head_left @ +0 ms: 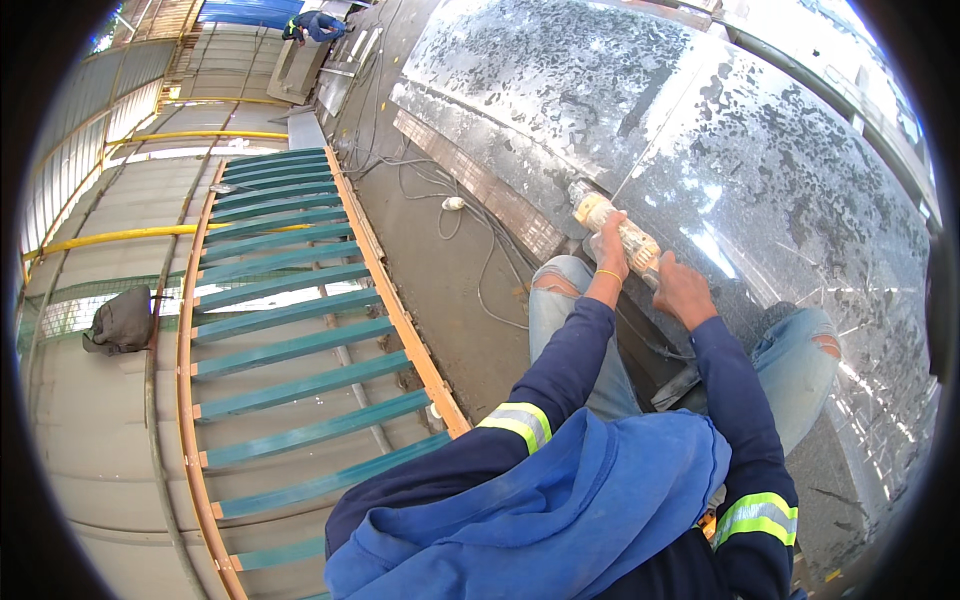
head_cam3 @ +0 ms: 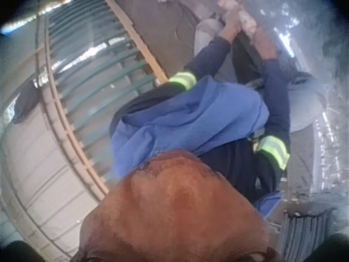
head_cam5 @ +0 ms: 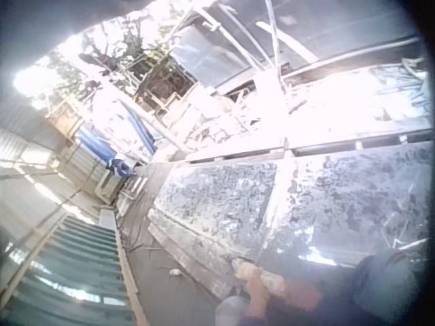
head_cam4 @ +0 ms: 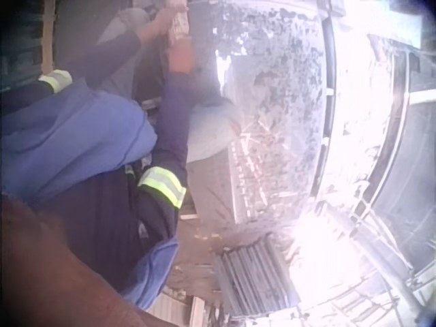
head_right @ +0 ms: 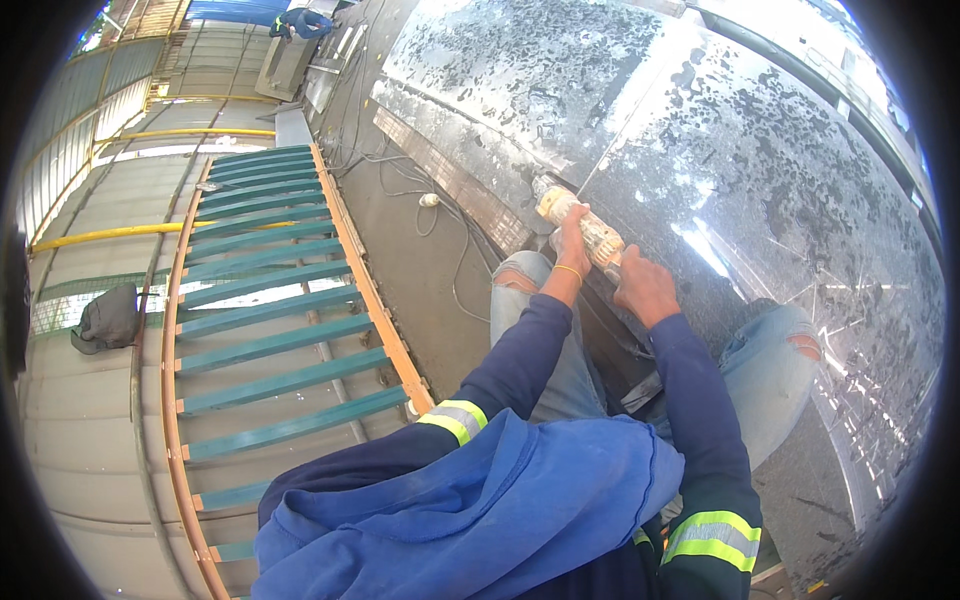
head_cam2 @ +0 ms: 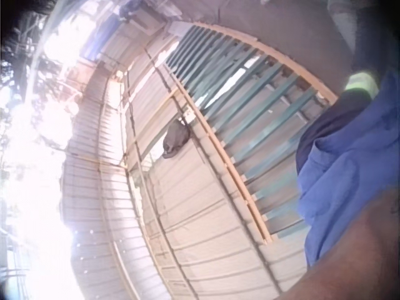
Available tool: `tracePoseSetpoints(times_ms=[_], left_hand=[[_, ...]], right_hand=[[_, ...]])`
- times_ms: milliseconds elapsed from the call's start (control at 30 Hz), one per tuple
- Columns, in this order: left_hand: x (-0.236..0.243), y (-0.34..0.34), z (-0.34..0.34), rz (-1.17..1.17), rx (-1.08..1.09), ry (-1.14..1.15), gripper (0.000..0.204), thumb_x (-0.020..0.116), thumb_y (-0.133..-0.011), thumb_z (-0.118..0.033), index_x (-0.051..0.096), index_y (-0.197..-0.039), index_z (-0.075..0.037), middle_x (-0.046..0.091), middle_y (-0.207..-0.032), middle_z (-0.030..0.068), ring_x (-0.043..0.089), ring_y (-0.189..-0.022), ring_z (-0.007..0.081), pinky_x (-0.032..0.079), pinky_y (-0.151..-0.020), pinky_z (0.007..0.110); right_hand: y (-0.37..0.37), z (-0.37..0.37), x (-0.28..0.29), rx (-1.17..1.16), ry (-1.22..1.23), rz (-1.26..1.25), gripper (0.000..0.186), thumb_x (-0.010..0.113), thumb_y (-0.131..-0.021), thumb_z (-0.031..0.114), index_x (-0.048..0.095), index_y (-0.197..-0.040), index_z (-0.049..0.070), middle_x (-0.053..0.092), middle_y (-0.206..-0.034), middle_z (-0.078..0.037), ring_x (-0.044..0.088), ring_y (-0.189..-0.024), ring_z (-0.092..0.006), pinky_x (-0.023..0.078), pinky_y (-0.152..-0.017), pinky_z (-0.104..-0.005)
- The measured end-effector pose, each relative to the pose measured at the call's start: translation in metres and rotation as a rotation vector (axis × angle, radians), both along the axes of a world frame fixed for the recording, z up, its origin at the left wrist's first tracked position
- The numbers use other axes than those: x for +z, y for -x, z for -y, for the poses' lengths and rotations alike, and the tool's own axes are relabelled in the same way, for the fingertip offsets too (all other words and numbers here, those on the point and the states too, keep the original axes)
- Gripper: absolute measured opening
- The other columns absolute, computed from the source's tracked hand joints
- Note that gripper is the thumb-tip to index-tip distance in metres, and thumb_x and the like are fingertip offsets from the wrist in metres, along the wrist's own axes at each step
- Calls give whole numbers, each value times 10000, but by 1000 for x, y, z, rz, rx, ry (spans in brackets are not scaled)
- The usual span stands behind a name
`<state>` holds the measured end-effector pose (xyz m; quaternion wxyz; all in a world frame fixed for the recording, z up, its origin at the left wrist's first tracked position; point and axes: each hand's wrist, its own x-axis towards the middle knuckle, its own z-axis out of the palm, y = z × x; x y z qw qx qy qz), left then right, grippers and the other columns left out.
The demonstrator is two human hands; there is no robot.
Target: The person uses a handheld angle grinder to smooth the surface of a large, dark stone slab. The person holds the tool with both hands and moves it back and forth across the stone, generating dust as they work.
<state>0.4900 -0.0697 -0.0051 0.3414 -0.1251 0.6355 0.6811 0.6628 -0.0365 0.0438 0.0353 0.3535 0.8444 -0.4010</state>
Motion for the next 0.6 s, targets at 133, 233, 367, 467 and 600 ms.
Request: tracePoseSetpoints(times_ms=[133,233,367,467,600], left_hand=[[3,5,-4,13,-23,33,438,734,-757,-236,572,-1093,-7,604,-906,91,657,-774,262,565,-699,423],[-5,17,-7,17,-50,27,450,737,-750,-251,573,-1089,-6,607,-912,95,662,-779,265,566,-694,429],[-6,15,-9,25,-55,8,453,730,-754,-265,567,-1094,-12,607,-931,100,664,-780,264,567,-687,435],[-6,3,-5,35,-40,23,448,722,-764,-254,557,-1109,-20,607,-941,97,663,-779,263,570,-689,438],[-23,8,9,53,-38,-40,443,718,-771,-233,552,-1124,-23,606,-935,91,658,-770,264,568,-695,440]], right_hand=[[1,-1,-6,2,-51,-81,291,619,-775,88,478,-999,-33,685,-876,-292,691,-847,-451,549,-722,-513],[11,-4,-12,-13,-60,-101,282,613,-773,86,482,-993,-33,687,-878,-286,692,-844,-447,549,-723,-511],[11,-4,-16,-4,-74,-85,297,621,-756,87,482,-991,-31,686,-875,-286,691,-841,-447,551,-728,-505],[-2,-3,-4,0,-41,-73,323,636,-738,92,477,-993,-26,686,-868,-285,690,-837,-450,552,-730,-505],[-5,7,-1,10,-33,-52,346,651,-723,97,468,-993,-19,686,-857,-283,688,-838,-454,550,-728,-509]])
